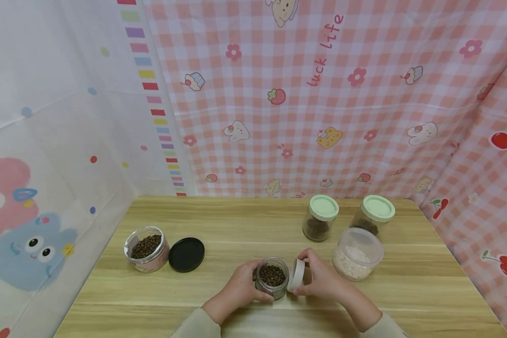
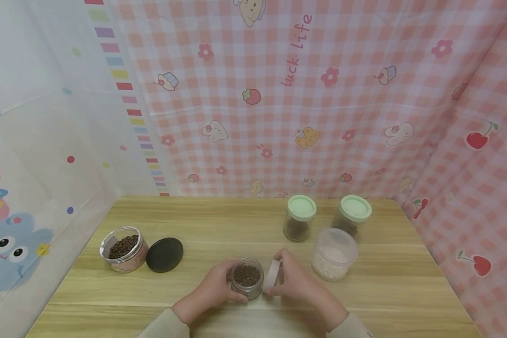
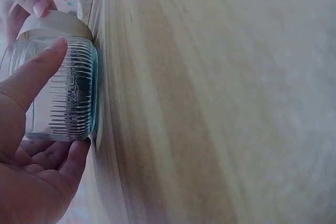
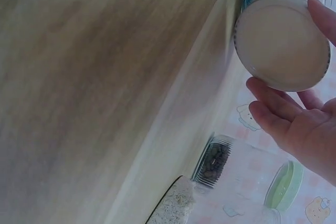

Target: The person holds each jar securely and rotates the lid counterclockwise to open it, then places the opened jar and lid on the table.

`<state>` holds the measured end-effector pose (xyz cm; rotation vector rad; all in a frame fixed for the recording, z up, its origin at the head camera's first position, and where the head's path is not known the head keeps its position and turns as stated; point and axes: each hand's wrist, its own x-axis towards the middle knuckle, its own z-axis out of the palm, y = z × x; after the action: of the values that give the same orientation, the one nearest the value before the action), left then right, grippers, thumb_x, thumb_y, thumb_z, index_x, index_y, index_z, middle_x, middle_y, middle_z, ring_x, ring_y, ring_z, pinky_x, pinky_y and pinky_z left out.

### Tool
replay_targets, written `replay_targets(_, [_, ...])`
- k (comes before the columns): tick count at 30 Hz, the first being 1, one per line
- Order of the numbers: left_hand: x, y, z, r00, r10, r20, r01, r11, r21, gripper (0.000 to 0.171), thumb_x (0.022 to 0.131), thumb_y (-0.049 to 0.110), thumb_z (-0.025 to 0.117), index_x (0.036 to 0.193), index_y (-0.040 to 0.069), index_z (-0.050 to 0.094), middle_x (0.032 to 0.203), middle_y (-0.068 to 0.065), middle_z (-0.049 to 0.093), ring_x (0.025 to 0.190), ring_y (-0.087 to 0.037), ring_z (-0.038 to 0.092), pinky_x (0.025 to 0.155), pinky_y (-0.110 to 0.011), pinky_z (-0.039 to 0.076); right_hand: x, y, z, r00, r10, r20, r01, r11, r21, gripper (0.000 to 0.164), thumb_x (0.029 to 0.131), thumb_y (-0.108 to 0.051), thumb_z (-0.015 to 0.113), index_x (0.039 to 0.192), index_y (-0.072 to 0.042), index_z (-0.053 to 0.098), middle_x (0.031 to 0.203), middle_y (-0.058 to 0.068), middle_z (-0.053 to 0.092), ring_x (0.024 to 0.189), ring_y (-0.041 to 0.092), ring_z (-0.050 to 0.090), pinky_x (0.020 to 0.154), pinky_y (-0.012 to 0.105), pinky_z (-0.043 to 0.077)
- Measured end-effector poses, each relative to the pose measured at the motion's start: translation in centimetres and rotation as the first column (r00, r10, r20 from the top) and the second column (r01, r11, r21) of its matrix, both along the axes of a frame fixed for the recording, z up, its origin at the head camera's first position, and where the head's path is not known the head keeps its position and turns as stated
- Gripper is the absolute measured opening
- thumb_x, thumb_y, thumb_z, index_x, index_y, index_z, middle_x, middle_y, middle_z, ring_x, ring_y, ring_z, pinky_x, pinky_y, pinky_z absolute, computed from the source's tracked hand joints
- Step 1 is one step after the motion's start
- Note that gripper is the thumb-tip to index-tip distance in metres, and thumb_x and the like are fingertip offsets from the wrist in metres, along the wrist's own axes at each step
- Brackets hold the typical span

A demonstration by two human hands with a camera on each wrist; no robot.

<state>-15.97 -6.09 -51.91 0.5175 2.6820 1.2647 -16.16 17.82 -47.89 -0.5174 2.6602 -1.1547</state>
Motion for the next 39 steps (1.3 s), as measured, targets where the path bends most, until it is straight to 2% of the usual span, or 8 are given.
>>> replay_targets(6, [0.0,0.0,-0.1,1.0,0.001,0.01,-0.001,1.0,-0.006,0.087,0.052,0.028,0.093,0.127,0.003,0.055,0.123,-0.01,0.062,0.116,-0.027,0.056,0.102,-0.043,0.043,0.1,-0.1,0.0,1.0,-0.026,0.01,0.026,1.0,0.0,0.073,0.056,-0.021,0.091,0.111,-0.006,0.044,0.119,0.019,0.057,0.114,0.039,0.056,0.099,0.055,0.042])
replay_targets(10, [-0.1,-0.1,0.0,1.0,-0.002,0.021,0.002,1.0,-0.01,0.088,0.053,0.028,0.092,0.128,0.003,0.054,0.125,-0.011,0.061,0.118,-0.028,0.055,0.102,-0.044,0.043,0.2,0.0,0.5,0.999,-0.031,0.018,0.03,0.999,0.023,0.075,0.056,-0.019,0.09,0.113,-0.003,0.044,0.112,0.015,0.057,0.109,0.033,0.056,0.093,0.05,0.046])
replay_targets(13, [-0.1,-0.1,0.1,0.999,-0.003,0.033,0.003,1.0,-0.008,0.089,0.053,0.028,0.092,0.129,0.003,0.054,0.126,-0.012,0.06,0.119,-0.029,0.054,0.102,-0.045,0.043,0.4,0.1,0.8,1.0,-0.024,0.008,0.023,0.998,0.063,0.08,0.055,-0.016,0.089,0.119,0.002,0.044,0.115,0.017,0.057,0.108,0.031,0.055,0.092,0.048,0.046])
replay_targets(17, [-0.1,-0.1,0.1,0.999,-0.003,0.036,0.003,1.0,-0.01,0.088,0.053,0.028,0.092,0.129,0.003,0.054,0.126,-0.011,0.06,0.118,-0.029,0.054,0.102,-0.045,0.043,0.6,0.1,0.8,0.999,-0.033,0.004,0.032,0.993,0.117,0.093,0.054,-0.015,0.089,0.131,0.008,0.04,0.125,0.024,0.054,0.115,0.036,0.053,0.098,0.051,0.043])
replay_targets(25, [-0.1,-0.1,0.1,0.999,-0.005,0.047,0.005,1.0,-0.009,0.089,0.054,0.029,0.092,0.13,0.004,0.053,0.126,-0.011,0.06,0.119,-0.03,0.054,0.103,-0.045,0.042,0.7,-0.2,0.0,0.995,-0.084,-0.047,0.094,0.957,0.273,0.106,0.045,-0.014,0.091,0.136,0.001,0.042,0.123,0.016,0.059,0.114,0.036,0.049,0.095,0.052,0.045])
replay_targets(30, [-0.1,0.0,0.1,0.998,-0.005,0.055,0.006,1.0,-0.012,0.09,0.054,0.03,0.092,0.13,0.004,0.053,0.127,-0.01,0.06,0.12,-0.03,0.053,0.103,-0.045,0.042,0.5,-0.6,-0.9,0.996,-0.035,-0.087,0.064,0.93,0.361,0.104,0.04,-0.012,0.091,0.133,0.004,0.046,0.128,0.02,0.055,0.119,0.041,0.046,0.101,0.053,0.04])
replay_targets(35, [-0.1,0.0,0.1,0.998,-0.005,0.057,0.005,1.0,-0.01,0.09,0.054,0.03,0.092,0.131,0.004,0.053,0.127,-0.01,0.06,0.12,-0.029,0.053,0.103,-0.045,0.042,0.2,-0.9,-1.4,0.991,0.04,-0.131,0.021,0.902,0.432,0.093,0.037,-0.011,0.087,0.123,0.003,0.053,0.118,0.017,0.055,0.109,0.039,0.049,0.097,0.051,0.043])
replay_targets(39, [-0.1,0.0,0.1,0.998,-0.003,0.057,0.004,1.0,-0.012,0.09,0.054,0.03,0.092,0.131,0.005,0.053,0.127,-0.009,0.06,0.12,-0.028,0.054,0.103,-0.045,0.042,0.1,-0.9,-1.4,0.989,0.048,-0.139,0.016,0.905,0.425,0.089,0.037,-0.01,0.087,0.119,0.002,0.054,0.112,0.015,0.055,0.103,0.035,0.05,0.094,0.049,0.044])
